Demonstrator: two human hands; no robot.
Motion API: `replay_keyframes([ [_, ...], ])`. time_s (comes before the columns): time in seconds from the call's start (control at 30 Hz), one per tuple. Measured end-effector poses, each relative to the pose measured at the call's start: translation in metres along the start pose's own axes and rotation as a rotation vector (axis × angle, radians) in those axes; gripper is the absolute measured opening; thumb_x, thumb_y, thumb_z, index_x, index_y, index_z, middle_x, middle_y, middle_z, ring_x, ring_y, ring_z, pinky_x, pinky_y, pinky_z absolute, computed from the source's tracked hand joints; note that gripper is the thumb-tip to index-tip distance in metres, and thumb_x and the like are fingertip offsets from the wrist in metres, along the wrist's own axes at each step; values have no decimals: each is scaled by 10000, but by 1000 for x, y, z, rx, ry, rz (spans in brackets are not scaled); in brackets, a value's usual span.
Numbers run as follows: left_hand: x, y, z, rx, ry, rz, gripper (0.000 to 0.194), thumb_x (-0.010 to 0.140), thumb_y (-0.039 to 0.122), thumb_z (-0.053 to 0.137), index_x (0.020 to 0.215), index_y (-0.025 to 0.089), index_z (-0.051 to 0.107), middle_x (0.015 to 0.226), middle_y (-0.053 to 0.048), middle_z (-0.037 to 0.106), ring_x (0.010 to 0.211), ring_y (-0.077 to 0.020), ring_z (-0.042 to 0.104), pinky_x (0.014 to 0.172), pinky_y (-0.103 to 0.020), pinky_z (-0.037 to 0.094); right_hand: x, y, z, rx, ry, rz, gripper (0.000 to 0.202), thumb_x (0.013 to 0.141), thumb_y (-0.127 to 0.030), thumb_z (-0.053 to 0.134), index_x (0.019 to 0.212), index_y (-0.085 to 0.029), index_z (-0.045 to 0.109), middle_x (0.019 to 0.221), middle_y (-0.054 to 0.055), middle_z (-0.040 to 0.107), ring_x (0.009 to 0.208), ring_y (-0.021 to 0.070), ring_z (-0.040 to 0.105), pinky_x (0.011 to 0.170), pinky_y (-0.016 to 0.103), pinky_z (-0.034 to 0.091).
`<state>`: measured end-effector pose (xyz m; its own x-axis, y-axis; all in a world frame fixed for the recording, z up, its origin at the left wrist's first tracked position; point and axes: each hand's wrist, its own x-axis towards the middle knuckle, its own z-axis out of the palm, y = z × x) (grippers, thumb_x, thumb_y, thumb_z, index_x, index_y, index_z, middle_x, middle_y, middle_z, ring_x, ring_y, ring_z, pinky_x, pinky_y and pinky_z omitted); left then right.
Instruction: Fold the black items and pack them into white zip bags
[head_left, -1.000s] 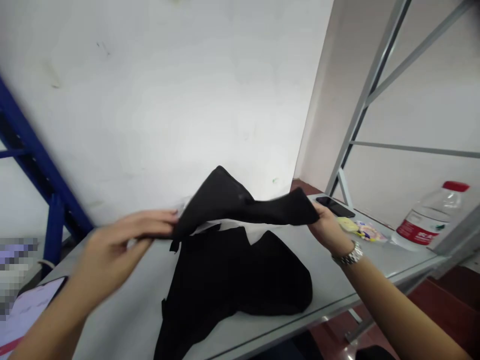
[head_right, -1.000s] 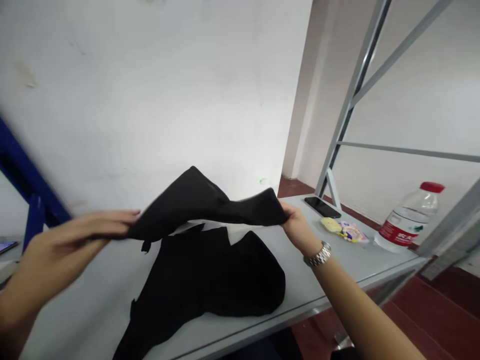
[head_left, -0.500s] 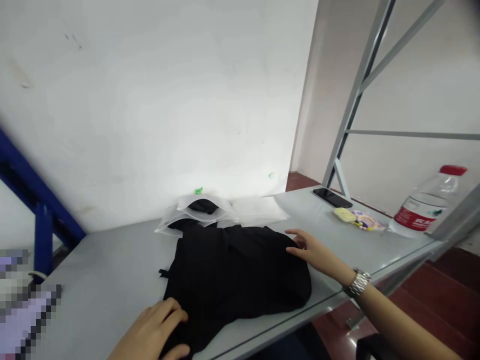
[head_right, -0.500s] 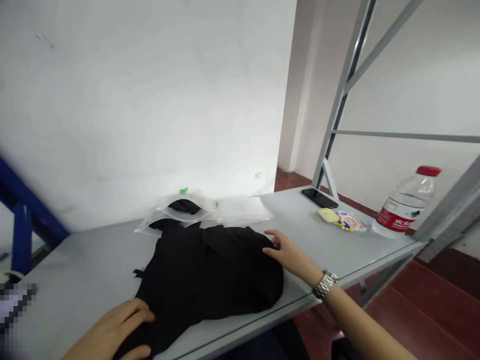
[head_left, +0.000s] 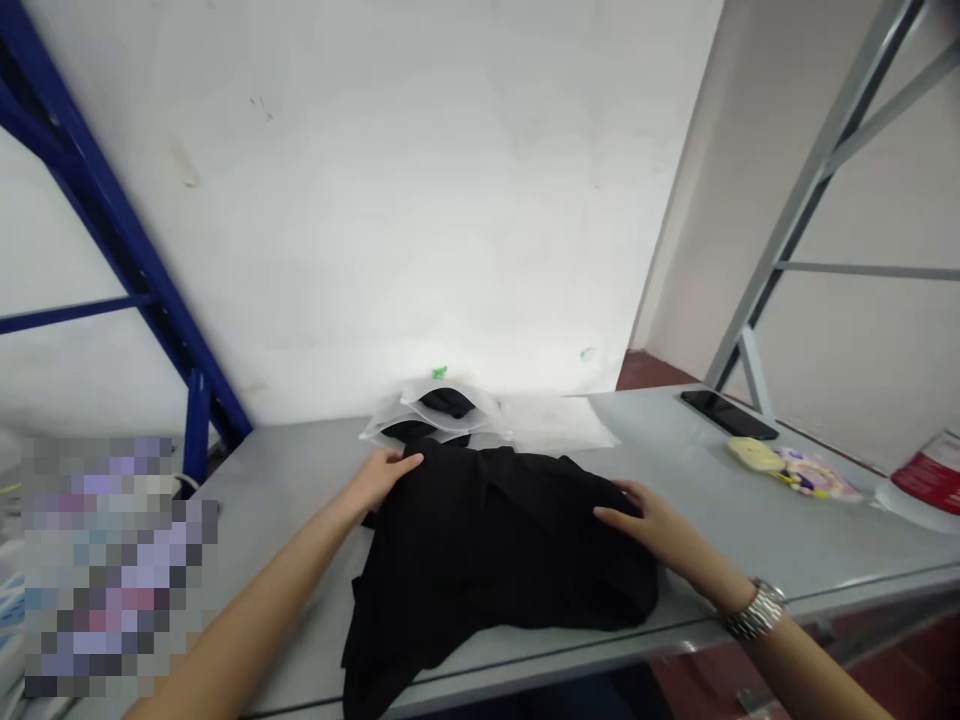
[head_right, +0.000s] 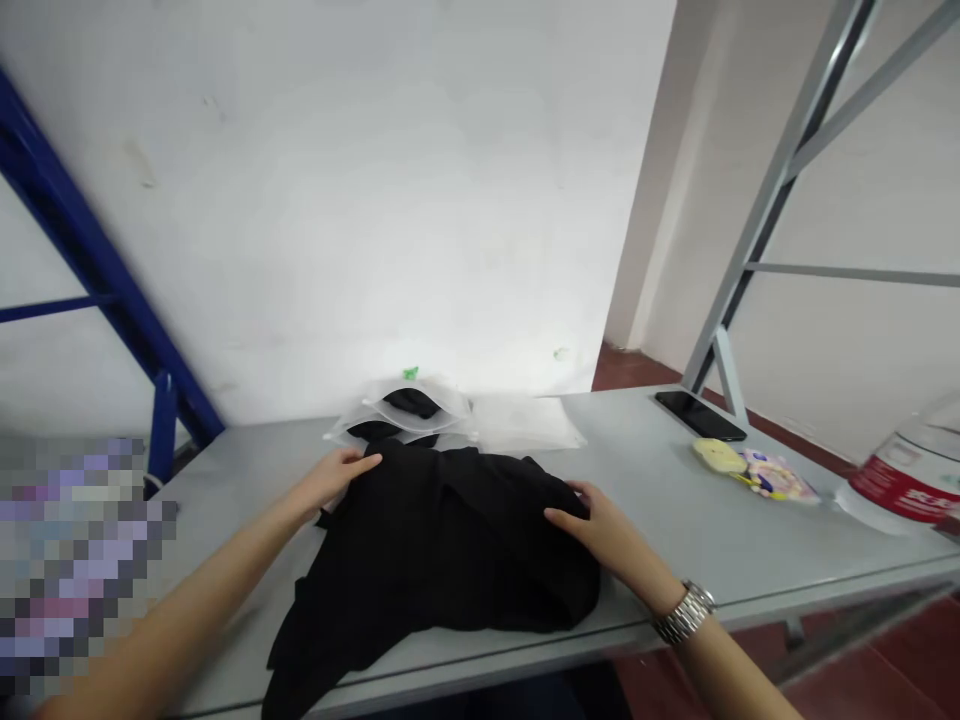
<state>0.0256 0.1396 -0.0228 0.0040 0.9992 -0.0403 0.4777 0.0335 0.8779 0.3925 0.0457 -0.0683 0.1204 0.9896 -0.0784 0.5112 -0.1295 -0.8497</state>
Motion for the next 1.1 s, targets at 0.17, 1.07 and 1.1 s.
replay_keyframes([
  [0.17,-23,22,-6,-211,109,131,326,683,478,651,842,196,691,1202,-78,637,1195,-295,507,932,-350,446,-6,-14,-6,52,-40,-154,331,786,-503,542,882,-199,632,872,40,698,871,266,639,781,384,518],
  [1.07,-41,-4,-14,-227,-123,-38,763,801,270,569,1452,317,175,1468,-78,352,1219,-243,501,950,-351,469,8,-4,-4,284,-67,-136,646,718,-339,631,1305,-281,368,1080,72,561,818,209,630,678,342,544],
  [1.1,-38,-3,-17,-196,-74,44,743,809,270,542,1452,328,174,1492,-60,304,1258,-241,458,959,-344,458,7,-5,-7,307,-41,-174,586,731,-342,610,1275,-280,402,1076,67,555,814,199,624,679,336,542],
])
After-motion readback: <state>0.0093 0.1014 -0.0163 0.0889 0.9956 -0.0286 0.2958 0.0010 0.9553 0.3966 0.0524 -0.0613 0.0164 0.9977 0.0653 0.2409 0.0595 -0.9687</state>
